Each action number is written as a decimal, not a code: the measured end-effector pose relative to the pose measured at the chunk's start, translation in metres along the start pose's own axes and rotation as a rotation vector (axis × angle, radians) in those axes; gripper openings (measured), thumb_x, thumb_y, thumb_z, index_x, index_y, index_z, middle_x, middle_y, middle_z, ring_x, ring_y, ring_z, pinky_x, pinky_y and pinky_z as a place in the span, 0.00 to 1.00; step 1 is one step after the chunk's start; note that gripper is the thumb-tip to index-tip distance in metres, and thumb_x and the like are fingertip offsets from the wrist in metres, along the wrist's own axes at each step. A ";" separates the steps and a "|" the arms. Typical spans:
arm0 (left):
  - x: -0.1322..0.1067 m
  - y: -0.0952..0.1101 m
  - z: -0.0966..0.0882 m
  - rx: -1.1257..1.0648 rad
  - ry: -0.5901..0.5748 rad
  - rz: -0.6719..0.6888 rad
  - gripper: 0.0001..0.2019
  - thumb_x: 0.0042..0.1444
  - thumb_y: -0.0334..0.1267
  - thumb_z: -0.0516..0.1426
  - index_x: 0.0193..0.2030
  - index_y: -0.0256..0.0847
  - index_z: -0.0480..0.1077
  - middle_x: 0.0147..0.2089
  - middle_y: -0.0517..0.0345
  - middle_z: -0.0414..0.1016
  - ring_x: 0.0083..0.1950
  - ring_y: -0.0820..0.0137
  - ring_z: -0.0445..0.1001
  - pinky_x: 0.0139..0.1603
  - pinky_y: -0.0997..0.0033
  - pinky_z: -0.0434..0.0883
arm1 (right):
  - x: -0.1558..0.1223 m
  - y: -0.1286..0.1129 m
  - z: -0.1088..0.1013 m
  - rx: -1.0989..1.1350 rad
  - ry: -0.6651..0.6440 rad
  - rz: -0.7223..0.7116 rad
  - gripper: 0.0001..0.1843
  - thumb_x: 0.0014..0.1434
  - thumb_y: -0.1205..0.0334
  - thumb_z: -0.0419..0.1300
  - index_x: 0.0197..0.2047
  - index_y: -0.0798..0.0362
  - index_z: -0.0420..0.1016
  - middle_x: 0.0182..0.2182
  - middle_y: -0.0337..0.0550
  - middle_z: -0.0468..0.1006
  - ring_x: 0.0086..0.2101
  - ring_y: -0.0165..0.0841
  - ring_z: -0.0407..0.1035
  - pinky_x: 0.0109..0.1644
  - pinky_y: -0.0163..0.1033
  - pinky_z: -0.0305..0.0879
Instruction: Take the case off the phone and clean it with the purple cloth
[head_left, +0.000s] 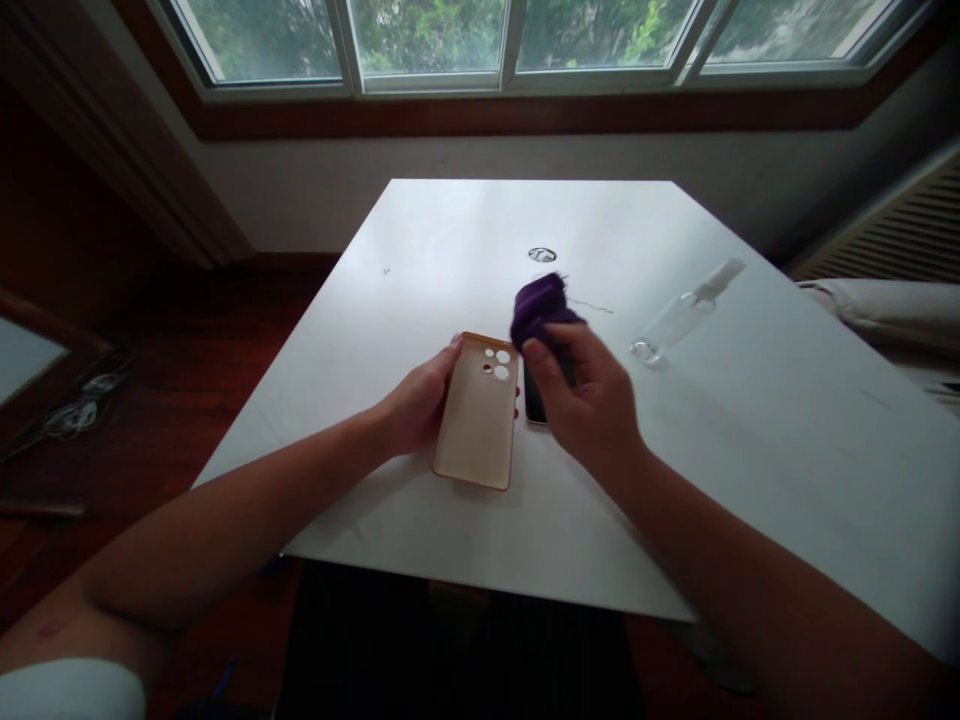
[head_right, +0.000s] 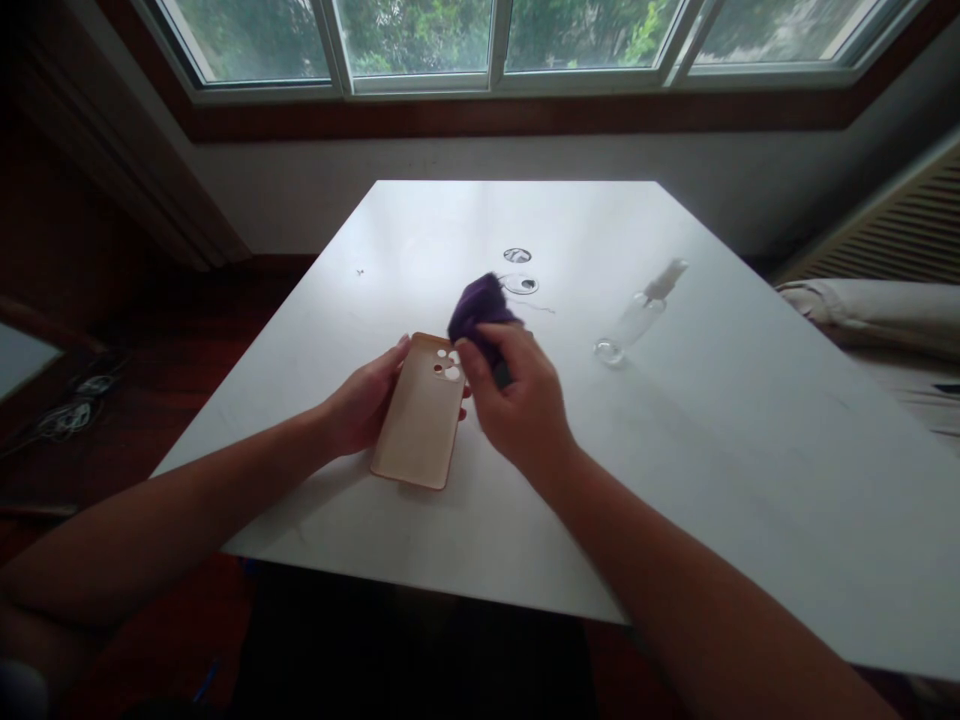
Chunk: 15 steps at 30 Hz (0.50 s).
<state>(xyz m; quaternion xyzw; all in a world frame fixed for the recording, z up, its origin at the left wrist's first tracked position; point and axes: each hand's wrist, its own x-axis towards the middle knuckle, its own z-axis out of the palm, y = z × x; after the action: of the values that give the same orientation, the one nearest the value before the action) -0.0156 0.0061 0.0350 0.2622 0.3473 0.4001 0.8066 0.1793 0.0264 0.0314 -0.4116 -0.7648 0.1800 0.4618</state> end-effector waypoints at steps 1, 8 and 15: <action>0.000 -0.001 0.000 -0.004 -0.015 0.009 0.32 0.67 0.63 0.47 0.57 0.36 0.73 0.49 0.40 0.80 0.44 0.56 0.81 0.47 0.58 0.77 | -0.001 -0.006 0.003 -0.010 -0.092 -0.061 0.17 0.70 0.51 0.56 0.55 0.51 0.73 0.50 0.51 0.77 0.53 0.46 0.73 0.62 0.58 0.68; -0.003 0.001 0.006 -0.042 -0.073 0.066 0.37 0.65 0.68 0.42 0.60 0.41 0.73 0.48 0.43 0.81 0.47 0.56 0.81 0.51 0.58 0.76 | 0.001 -0.018 0.005 -0.141 -0.388 -0.366 0.20 0.70 0.56 0.56 0.60 0.54 0.76 0.63 0.53 0.70 0.65 0.44 0.63 0.75 0.59 0.48; -0.005 -0.004 0.011 -0.013 -0.017 0.080 0.36 0.66 0.67 0.41 0.60 0.42 0.73 0.50 0.45 0.81 0.53 0.56 0.79 0.54 0.60 0.75 | -0.002 -0.017 0.009 -0.213 -0.423 -0.353 0.33 0.72 0.55 0.52 0.74 0.61 0.56 0.70 0.61 0.57 0.71 0.48 0.49 0.75 0.64 0.46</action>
<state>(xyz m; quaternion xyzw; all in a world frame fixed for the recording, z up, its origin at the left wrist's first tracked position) -0.0073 -0.0018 0.0412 0.2740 0.3273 0.4319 0.7945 0.1637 0.0155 0.0368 -0.2715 -0.9185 0.0973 0.2706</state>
